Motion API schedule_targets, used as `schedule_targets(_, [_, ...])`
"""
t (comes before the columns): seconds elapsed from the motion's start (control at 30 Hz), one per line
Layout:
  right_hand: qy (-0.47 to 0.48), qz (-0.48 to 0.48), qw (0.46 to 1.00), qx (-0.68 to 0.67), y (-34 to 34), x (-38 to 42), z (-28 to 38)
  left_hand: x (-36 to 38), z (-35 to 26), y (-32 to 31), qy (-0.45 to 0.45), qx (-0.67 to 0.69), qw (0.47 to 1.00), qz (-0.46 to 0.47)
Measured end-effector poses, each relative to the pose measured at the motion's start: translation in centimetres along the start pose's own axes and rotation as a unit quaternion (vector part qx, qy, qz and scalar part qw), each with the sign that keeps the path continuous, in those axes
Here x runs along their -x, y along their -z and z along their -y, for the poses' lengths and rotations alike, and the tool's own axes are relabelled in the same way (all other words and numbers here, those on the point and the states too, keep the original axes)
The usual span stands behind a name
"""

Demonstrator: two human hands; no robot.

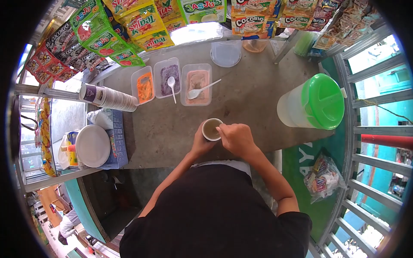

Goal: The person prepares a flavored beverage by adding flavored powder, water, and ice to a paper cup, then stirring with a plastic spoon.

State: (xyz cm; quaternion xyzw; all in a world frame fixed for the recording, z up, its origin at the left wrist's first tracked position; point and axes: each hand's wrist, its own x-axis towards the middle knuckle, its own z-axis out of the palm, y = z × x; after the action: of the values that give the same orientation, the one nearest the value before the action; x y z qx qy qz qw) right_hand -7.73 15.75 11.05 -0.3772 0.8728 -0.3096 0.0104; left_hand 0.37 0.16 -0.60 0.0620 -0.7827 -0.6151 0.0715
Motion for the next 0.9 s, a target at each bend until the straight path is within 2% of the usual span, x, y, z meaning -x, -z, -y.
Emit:
schedule_targets(0.1, [-0.004,0.017,0.998,-0.055,-0.1,0.0,-0.1,0.0,0.0,0.0,0.004,0.005,1.0,-0.001])
schedule_targets(0.17, [-0.021,-0.015,0.996,-0.087,0.4,-0.5,0.4,-0.1,-0.1,0.1,0.012,0.002,1.0,0.009])
schedule_targets(0.3, [-0.009,-0.026,0.998,-0.051,0.1,-0.8,0.2,-0.1,-0.2,0.0,0.029,0.014,0.999,0.005])
schedule_targets(0.37, [-0.011,0.021,0.999,-0.036,0.0,-0.6,-0.1,-0.2,-0.2,0.1,0.003,-0.002,1.0,0.005])
schedule_targets(0.47, [-0.005,0.026,0.996,-0.084,0.2,-0.6,0.0,-0.2,-0.1,0.1,0.002,0.02,1.0,0.006])
schedule_targets(0.7, [0.006,-0.005,1.0,-0.028,0.0,-0.8,0.1,-0.2,-0.2,0.1,0.006,0.016,1.0,0.006])
schedule_targets(0.77, [0.013,0.037,0.999,-0.021,0.0,-0.6,-0.1,-0.2,0.1,0.0,0.002,0.016,1.0,0.002])
schedule_targets(0.9, [0.006,0.008,0.998,-0.062,0.4,-1.0,0.4,-0.3,0.1,0.0,0.0,0.015,1.0,0.008])
